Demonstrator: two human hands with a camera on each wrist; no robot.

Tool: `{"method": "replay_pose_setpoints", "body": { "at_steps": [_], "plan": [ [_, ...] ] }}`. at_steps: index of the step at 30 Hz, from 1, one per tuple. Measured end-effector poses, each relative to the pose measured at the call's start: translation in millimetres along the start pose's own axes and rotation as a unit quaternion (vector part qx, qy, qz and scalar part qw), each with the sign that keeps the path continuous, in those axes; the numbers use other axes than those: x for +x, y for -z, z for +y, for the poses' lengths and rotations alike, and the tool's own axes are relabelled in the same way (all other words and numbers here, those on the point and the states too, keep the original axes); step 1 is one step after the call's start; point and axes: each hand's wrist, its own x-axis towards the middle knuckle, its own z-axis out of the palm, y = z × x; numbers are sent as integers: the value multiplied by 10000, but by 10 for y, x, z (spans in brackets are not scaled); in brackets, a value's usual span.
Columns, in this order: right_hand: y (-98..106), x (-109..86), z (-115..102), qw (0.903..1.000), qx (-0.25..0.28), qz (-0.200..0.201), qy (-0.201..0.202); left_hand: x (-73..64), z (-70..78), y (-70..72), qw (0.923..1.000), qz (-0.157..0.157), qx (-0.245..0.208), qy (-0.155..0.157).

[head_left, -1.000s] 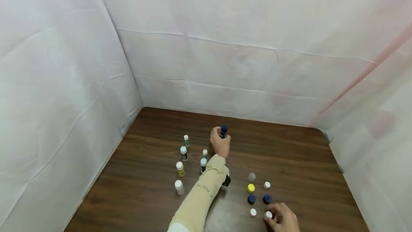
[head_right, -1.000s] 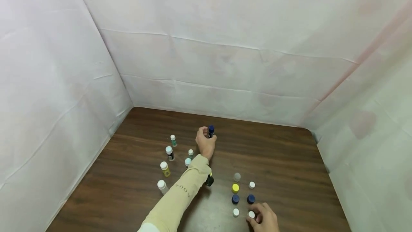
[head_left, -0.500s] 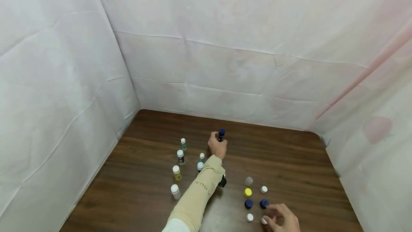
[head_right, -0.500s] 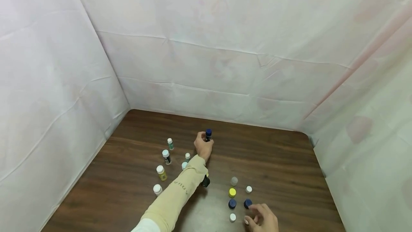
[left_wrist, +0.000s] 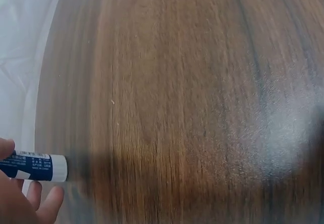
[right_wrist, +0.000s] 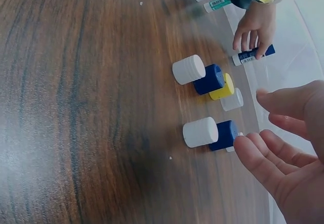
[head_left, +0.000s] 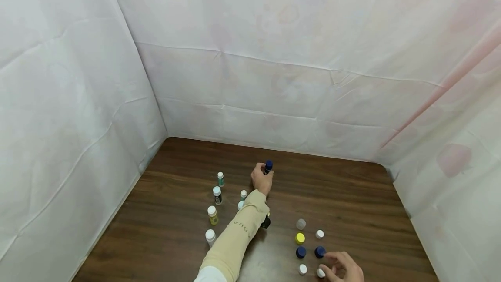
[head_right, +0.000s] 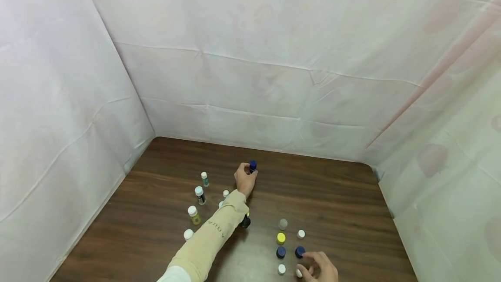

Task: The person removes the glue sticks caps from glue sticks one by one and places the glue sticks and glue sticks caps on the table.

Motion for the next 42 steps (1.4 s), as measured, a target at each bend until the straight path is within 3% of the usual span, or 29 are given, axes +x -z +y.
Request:
{"method": "replay_pose_setpoints", "body": {
  "at_steps": [6, 12, 21, 27, 34, 42],
  "plan": [
    [33, 10, 15, 9993, -137, 309, 165, -52, 88, 20, 9968, -174, -487, -610],
    [105, 33, -45, 9997, -77, 167, -182, -121, 231, 60, 9920, -247, -711, -1010],
    [196, 136, -146, 9984, 3, -216, -518, -185, 409, 103, 9838, -353, -969, -1467],
    [237, 217, -221, 9976, 107, -283, -625, -282, 560, 138, 9823, -435, -917, -1577],
    [300, 299, -298, 9990, 184, -194, -353, -439, 786, 217, 9815, -587, -754, -1661],
    [353, 394, -343, 9995, 302, 1, 124, -634, 1015, 380, 9736, -617, -838, -2033]
  ]
}}
